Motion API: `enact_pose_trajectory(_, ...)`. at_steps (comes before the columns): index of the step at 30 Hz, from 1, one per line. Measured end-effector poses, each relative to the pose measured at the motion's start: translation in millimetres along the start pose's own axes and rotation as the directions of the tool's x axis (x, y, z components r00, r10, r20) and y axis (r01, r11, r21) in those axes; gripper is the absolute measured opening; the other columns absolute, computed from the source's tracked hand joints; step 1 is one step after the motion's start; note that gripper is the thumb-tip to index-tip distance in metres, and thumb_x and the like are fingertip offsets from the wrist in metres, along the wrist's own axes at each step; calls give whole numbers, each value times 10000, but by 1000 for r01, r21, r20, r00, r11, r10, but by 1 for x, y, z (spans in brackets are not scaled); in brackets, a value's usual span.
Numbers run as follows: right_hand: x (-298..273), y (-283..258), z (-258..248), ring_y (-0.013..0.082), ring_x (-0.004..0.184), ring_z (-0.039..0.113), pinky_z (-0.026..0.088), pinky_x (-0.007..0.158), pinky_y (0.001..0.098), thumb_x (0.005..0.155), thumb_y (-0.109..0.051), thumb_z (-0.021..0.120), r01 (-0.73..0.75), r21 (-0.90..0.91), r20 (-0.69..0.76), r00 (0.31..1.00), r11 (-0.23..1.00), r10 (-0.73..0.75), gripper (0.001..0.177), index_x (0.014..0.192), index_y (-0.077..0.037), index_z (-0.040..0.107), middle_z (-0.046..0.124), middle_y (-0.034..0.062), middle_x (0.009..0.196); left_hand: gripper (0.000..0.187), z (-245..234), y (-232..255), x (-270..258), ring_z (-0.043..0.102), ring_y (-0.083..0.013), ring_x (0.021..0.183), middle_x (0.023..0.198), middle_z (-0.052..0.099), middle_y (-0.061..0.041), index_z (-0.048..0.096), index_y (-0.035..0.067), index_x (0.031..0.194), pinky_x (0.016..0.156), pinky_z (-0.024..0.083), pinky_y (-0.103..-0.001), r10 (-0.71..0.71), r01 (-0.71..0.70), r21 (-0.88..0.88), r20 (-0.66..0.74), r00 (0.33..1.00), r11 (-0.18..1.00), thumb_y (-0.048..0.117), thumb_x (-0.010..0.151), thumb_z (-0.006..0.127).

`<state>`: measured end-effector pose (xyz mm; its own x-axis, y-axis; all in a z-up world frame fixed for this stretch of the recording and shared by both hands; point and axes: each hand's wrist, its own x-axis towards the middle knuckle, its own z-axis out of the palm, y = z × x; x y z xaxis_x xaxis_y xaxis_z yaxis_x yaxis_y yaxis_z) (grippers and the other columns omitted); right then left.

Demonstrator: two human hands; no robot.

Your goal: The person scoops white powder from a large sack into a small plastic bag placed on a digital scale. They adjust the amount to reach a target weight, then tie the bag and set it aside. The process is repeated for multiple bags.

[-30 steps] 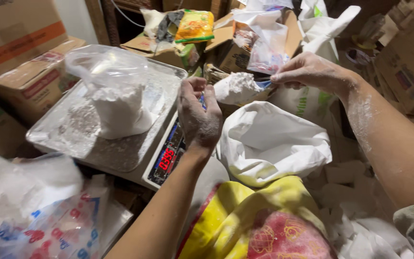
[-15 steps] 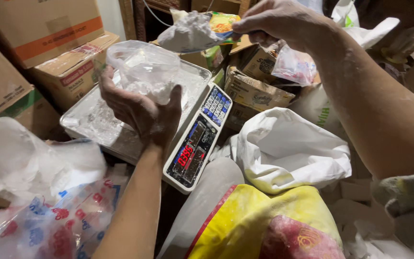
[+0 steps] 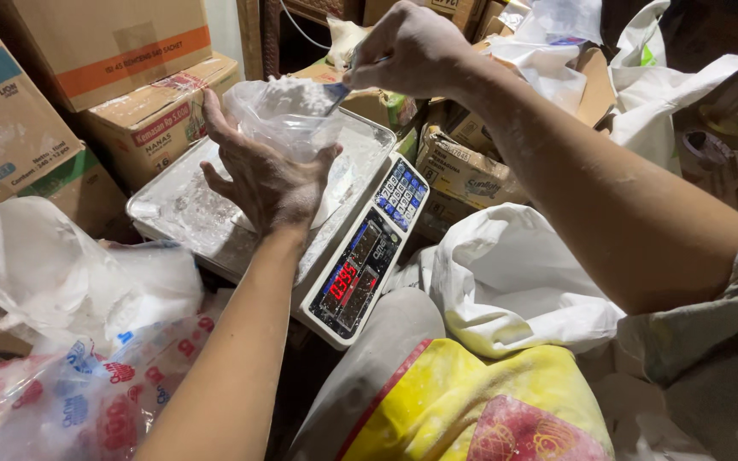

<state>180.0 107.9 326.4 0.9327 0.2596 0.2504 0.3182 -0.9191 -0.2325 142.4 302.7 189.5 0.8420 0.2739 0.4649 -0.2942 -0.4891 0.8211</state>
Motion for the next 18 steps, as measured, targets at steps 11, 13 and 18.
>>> enact_pose_trajectory(11, -6, -21, 22, 129, 605, 717, 494, 516, 323, 841, -334, 857, 270, -218, -115, 947, 938, -300, 99, 875, -243, 835, 776, -19, 780, 1412, 7, -6, 15, 280, -387, 1550, 1668, 242, -205, 63, 67, 1602, 1167, 151, -694, 121, -124, -24, -109, 987, 992, 778, 724, 910)
enact_pose_trajectory(13, -5, -23, 23, 129, 591, 687, 453, 520, 353, 843, -333, 844, 287, -246, -95, 943, 926, -318, 88, 895, -262, 836, 761, -19, 768, 1379, 6, -7, 15, 307, -374, 1543, 1657, 268, -196, 75, 67, 1601, 1174, 154, -687, 112, -116, -36, -94, 989, 993, 745, 743, 915)
enact_pose_trajectory(18, -5, -29, 26, 175, 496, 545, 364, 778, 409, 815, -289, 826, 396, -358, -81, 889, 845, -451, 55, 863, -280, 849, 721, -20, 631, 1284, 6, -5, 13, 412, -344, 1485, 1612, 337, -189, 115, 64, 1584, 1177, 201, -660, 108, -118, -74, -120, 987, 990, 620, 764, 931)
